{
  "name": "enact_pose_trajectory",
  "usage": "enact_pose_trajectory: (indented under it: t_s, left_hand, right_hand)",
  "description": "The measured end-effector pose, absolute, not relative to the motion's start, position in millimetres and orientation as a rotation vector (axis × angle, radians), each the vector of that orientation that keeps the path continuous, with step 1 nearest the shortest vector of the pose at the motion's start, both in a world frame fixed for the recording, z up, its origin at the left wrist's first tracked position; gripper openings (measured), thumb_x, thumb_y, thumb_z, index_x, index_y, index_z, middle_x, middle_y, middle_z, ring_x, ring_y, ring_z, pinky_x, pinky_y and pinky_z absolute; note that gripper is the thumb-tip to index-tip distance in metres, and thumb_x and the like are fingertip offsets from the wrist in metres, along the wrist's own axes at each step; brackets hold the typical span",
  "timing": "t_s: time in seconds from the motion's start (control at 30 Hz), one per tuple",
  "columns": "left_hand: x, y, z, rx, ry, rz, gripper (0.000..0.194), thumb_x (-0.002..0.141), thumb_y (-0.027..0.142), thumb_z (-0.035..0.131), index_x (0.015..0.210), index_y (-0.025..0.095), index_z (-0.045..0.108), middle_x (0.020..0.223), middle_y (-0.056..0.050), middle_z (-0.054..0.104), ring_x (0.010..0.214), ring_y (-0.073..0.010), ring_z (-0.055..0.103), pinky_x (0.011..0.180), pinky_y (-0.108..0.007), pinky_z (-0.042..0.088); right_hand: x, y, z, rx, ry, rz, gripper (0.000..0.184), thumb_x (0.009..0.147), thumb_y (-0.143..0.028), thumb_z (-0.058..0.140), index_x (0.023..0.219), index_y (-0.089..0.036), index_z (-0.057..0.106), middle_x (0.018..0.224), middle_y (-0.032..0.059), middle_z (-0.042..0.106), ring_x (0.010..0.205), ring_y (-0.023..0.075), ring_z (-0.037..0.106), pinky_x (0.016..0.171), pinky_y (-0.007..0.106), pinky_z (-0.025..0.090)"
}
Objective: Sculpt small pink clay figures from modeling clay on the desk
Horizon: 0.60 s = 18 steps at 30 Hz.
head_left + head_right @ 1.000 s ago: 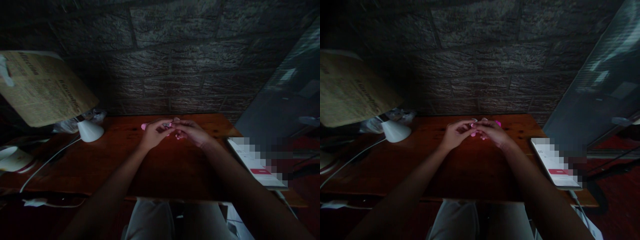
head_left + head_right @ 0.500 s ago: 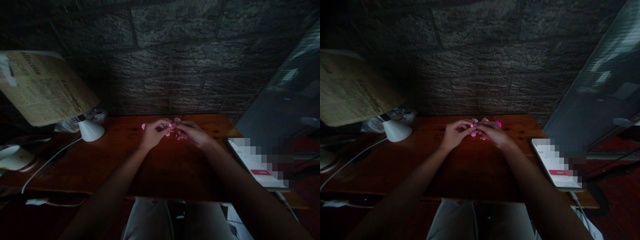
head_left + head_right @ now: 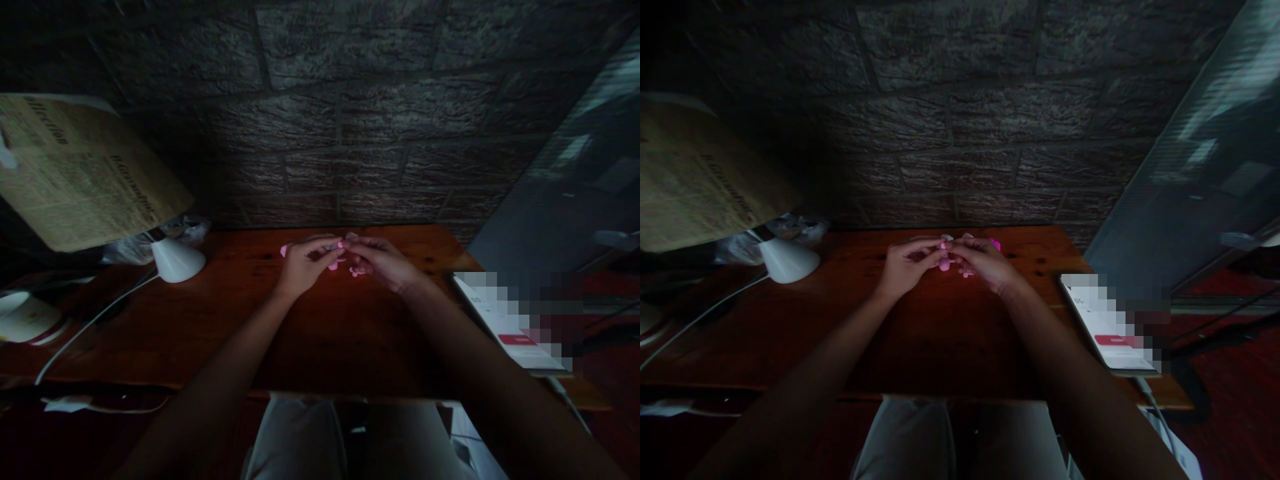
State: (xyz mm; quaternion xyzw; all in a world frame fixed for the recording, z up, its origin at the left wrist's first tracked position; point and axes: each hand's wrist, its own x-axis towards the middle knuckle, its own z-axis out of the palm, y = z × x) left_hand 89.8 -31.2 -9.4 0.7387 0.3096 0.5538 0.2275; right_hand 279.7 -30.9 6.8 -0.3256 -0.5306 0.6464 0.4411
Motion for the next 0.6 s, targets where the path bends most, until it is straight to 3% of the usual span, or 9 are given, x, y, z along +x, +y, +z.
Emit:
enact_pose_trajectory:
  t_s: [0.27, 0.6]
  left_hand:
    - [89.7, -29.0, -11.3, 2.16, 0.868, 1.559, 0.015, 0.089, 0.025, 0.076, 0.102, 0.02, 0.079, 0.108, -0.008, 0.081, 0.076, -0.0136, 0.075, 0.068, -0.025, 0.063]
    - [90.6, -31.4, -9.8, 2.207, 0.818, 1.533, 0.015, 0.088, 0.018, 0.073, 0.102, 0.018, 0.077, 0.109, -0.008, 0.08, 0.081, -0.0142, 0.075, 0.07, -0.024, 0.062]
  right_hand:
    - [277.9, -30.9, 4.4, -0.793, -1.421, 1.575, 0.035, 0.069, -0.049, 0.089, 0.084, -0.02, 0.077, 0.072, 0.0011, 0.068, 0.061, 0.0101, 0.055, 0.051, 0.022, 0.042]
    - [275.6, -28.7, -0.3, -0.784, -1.433, 1.555, 0.032, 0.068, -0.046, 0.087, 0.079, -0.019, 0.076, 0.071, 0.0012, 0.068, 0.056, 0.0081, 0.051, 0.049, 0.021, 0.038]
